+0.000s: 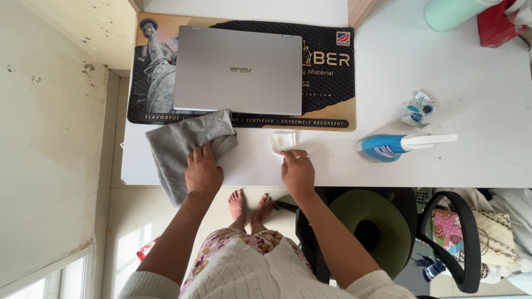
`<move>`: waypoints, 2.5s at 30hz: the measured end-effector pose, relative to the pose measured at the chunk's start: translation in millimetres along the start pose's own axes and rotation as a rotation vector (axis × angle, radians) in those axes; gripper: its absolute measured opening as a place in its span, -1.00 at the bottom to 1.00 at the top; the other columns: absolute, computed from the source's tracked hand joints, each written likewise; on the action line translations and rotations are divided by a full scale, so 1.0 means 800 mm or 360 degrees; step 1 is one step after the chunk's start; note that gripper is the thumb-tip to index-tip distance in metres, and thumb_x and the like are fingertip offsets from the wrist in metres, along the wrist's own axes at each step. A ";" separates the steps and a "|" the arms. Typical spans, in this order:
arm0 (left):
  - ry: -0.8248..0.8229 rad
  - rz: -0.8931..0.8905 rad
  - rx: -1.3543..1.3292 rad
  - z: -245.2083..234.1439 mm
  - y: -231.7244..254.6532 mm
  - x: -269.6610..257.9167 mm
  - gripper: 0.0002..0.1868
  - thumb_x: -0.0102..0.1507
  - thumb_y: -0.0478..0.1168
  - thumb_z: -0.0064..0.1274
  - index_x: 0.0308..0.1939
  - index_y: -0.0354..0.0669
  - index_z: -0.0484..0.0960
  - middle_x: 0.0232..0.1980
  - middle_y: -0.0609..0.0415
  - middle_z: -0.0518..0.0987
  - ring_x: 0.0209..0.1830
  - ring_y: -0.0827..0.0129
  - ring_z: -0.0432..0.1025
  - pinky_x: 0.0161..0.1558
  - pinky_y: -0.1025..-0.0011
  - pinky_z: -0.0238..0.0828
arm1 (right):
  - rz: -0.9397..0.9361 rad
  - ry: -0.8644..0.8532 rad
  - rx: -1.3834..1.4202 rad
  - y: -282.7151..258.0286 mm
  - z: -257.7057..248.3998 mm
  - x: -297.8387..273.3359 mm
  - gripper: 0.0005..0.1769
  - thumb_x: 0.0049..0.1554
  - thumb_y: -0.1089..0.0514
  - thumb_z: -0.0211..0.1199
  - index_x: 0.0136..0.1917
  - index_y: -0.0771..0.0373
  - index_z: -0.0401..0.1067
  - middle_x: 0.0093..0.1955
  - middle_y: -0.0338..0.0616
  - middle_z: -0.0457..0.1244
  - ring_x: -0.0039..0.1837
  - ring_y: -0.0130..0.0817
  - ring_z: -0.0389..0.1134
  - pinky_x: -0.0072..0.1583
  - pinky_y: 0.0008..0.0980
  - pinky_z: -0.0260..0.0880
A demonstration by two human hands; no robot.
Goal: The person cleans a white desk surface using a gray cloth and a spray bottle. They move a laptop to the side to wipe the area underneath, then return the laptop to its original position. The person continues to wipe the desk with a white wipe and the gray cloth, applying spray cleaner as needed.
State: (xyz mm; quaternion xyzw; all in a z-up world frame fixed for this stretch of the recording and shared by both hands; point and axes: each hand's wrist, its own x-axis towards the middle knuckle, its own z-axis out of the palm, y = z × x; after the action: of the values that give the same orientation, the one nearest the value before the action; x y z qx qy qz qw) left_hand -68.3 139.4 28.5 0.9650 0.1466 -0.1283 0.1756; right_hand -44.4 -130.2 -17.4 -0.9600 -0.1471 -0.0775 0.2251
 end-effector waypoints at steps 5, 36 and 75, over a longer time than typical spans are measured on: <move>0.0041 0.0177 -0.0025 -0.015 0.009 -0.007 -0.40 0.15 -0.28 0.10 0.31 -0.18 0.42 0.20 -0.17 0.51 0.29 0.01 0.39 0.12 0.10 0.52 | 0.0787 0.0031 0.0681 0.014 0.018 0.017 -0.81 0.19 0.20 0.26 0.07 0.30 0.52 -0.03 -0.09 0.42 0.00 -0.25 0.44 0.07 -0.30 0.41; 0.0117 -0.0578 -0.2483 0.091 -0.018 0.033 -0.69 0.35 -0.33 0.04 0.17 -0.32 0.55 -0.06 -0.05 0.62 -0.16 0.34 0.55 -0.21 0.39 0.60 | 0.1226 -0.0919 0.1815 -0.066 0.031 0.060 -0.61 0.28 0.17 0.02 0.36 0.27 0.32 0.16 -0.06 0.37 0.06 -0.31 0.47 0.11 -0.33 0.54; -0.0389 0.0243 -0.1983 -0.009 0.050 -0.052 -0.73 0.19 -0.33 0.20 -0.03 -0.19 0.61 -0.14 0.05 0.71 -0.13 0.43 0.58 -0.07 0.45 0.56 | 0.0312 0.0243 0.0657 -0.068 -0.004 -0.056 -0.11 0.10 0.33 0.24 0.60 0.34 -0.09 0.58 0.22 -0.02 0.61 0.15 -0.02 0.57 0.01 -0.06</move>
State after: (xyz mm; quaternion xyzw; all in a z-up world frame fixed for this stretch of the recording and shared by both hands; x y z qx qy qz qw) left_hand -92.1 96.7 59.5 0.6680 0.1035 -0.1153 0.7278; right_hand -104.1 -96.3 -2.2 -0.8948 -0.0487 -0.0958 0.4335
